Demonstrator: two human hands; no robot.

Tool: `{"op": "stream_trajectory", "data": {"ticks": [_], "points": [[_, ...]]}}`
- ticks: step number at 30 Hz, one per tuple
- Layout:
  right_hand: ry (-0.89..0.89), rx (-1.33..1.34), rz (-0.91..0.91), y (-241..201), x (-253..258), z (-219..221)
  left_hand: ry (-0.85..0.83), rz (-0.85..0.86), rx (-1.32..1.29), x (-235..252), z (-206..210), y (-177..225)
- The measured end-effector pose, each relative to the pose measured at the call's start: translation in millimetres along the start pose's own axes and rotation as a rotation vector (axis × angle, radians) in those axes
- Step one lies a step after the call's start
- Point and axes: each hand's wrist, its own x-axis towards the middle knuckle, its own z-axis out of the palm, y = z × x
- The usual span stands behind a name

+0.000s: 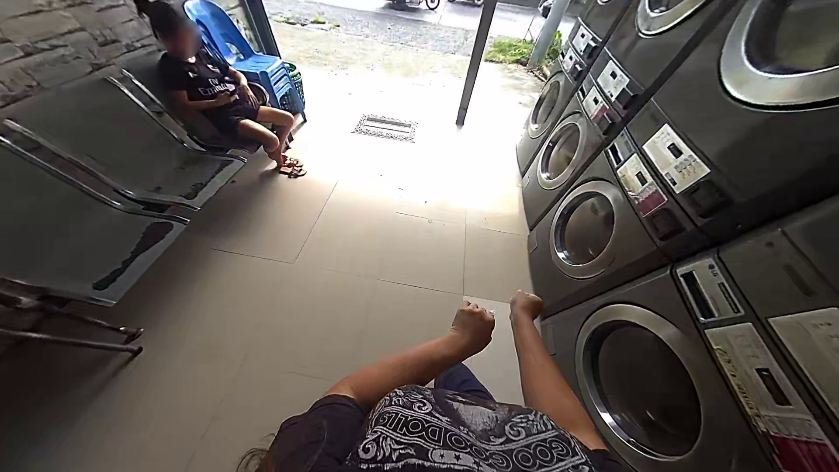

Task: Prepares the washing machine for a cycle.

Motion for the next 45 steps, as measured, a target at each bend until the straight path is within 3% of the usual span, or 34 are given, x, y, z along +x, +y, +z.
{"op": "stream_trajectory", "data": {"ticks": [4, 7, 10, 13, 22, 25, 29, 32, 35, 40, 45], "points": [[0.062, 0.231, 0.035, -6, 155, -31, 0.102, 0.152, -0.091, 76, 3, -43], [-0.008, 0.436, 0.077, -20, 240, -43, 0.019, 0.085, -0.138, 157, -29, -102], [-0.033, 0.723, 0.164, -42, 313, -27, 0.036, -0.054, -0.140, 233, -66, -161], [-0.134, 0.813, 0.222, -103, 367, 27, 0.145, -0.191, -0.108, 293, -107, -226], [-0.601, 0.540, 0.188, -346, 479, 237, 0.471, -0.847, -0.211, 408, -183, -414], [-0.595, 0.506, 0.170, -414, 541, 277, 0.471, -0.968, -0.191, 456, -206, -476], [-0.453, 0.534, 0.270, -461, 626, 303, 0.370, -1.063, -0.182, 543, -254, -550], [-0.299, 0.626, 0.355, -501, 680, 305, 0.348, -1.019, -0.195, 636, -306, -591], [-0.187, 0.695, 0.396, -539, 730, 305, 0.226, -0.806, -0.145, 748, -354, -614], [-0.102, 0.691, 0.394, -574, 797, 309, 0.187, -0.349, -0.077, 930, -411, -609], [0.039, 0.789, 0.405, -600, 892, 315, 0.280, -0.151, -0.119, 1083, -428, -603]]}}
